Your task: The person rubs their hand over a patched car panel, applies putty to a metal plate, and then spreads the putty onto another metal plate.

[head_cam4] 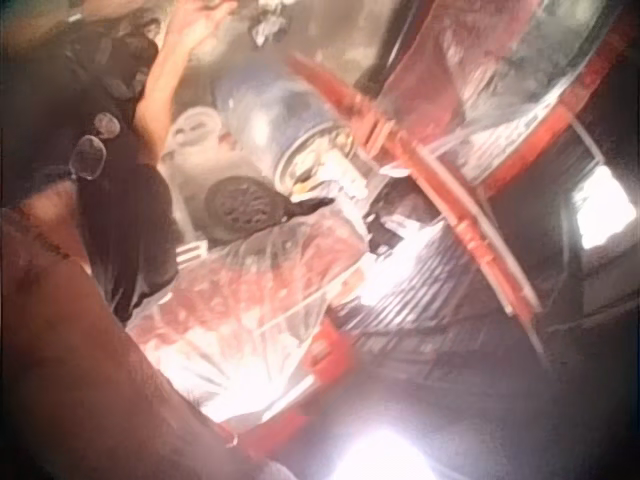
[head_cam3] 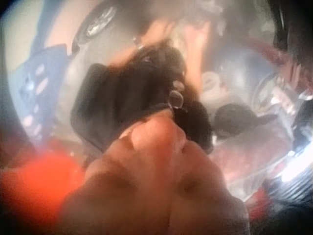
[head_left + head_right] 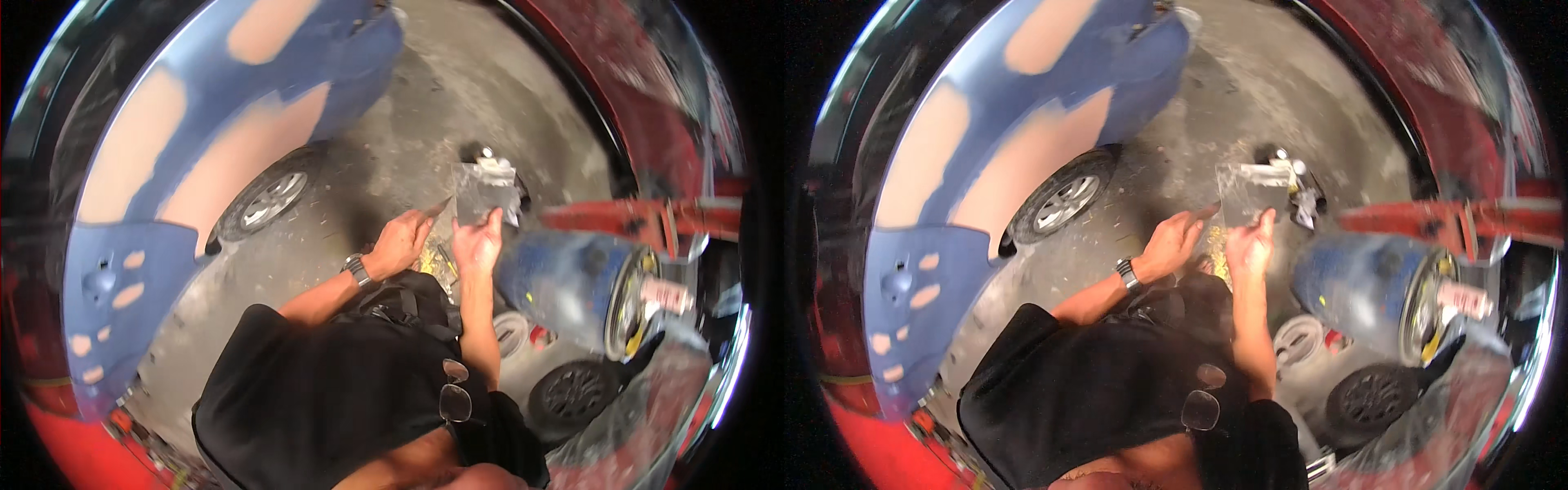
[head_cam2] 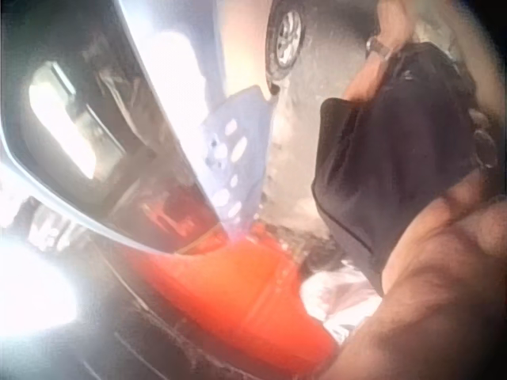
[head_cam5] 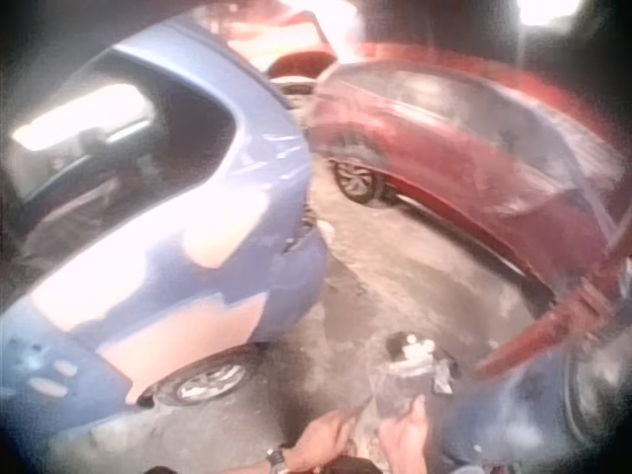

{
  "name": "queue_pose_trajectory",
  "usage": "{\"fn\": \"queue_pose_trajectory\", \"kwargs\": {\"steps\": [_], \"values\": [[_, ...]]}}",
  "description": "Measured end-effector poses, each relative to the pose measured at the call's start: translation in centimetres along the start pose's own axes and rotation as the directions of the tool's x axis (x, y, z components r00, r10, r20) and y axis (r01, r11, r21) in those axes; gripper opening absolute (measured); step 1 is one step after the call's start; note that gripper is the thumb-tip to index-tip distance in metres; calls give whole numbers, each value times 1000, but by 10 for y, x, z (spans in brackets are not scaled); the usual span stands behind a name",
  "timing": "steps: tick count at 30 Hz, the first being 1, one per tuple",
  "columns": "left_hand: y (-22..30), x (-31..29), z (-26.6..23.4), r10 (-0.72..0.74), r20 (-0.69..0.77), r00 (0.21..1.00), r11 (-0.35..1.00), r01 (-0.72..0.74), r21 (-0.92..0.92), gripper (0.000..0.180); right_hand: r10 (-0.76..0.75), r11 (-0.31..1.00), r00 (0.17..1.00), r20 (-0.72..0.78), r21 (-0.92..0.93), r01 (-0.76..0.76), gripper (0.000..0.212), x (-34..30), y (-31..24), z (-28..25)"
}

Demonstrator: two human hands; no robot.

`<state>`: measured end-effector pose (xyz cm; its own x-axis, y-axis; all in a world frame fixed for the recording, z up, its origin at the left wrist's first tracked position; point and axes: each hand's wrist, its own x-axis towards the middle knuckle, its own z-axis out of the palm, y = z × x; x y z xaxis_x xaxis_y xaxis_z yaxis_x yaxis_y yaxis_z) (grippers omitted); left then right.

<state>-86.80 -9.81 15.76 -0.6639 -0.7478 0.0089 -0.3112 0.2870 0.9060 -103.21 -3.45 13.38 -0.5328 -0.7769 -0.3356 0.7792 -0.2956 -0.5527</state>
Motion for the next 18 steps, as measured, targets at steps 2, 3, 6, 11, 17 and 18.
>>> {"fn": "queue_pose_trajectory", "kwargs": {"steps": [2,3,6,11,17,18], "values": [[-32,4,2,-61,-82,995,996,56,-64,33,109,994,993,-33,-22,-110,41,2,-11,9],[-48,3,6,-96,-121,988,988,80,-131,33,154,987,988,-13,-43,-154,41,7,-12,7],[-71,4,18,-276,-22,961,825,225,-518,41,421,876,907,-28,-245,-415,35,27,-6,-7],[-40,10,-3,-539,293,789,288,500,-817,61,575,685,813,93,-598,-416,28,70,-4,-22],[-71,9,35,-520,191,832,374,423,-825,67,779,455,612,137,-796,-400,34,138,-6,-46],[-73,4,39,-611,180,771,336,458,-823,68,769,450,632,102,-789,-419,34,148,-3,-46]]}}
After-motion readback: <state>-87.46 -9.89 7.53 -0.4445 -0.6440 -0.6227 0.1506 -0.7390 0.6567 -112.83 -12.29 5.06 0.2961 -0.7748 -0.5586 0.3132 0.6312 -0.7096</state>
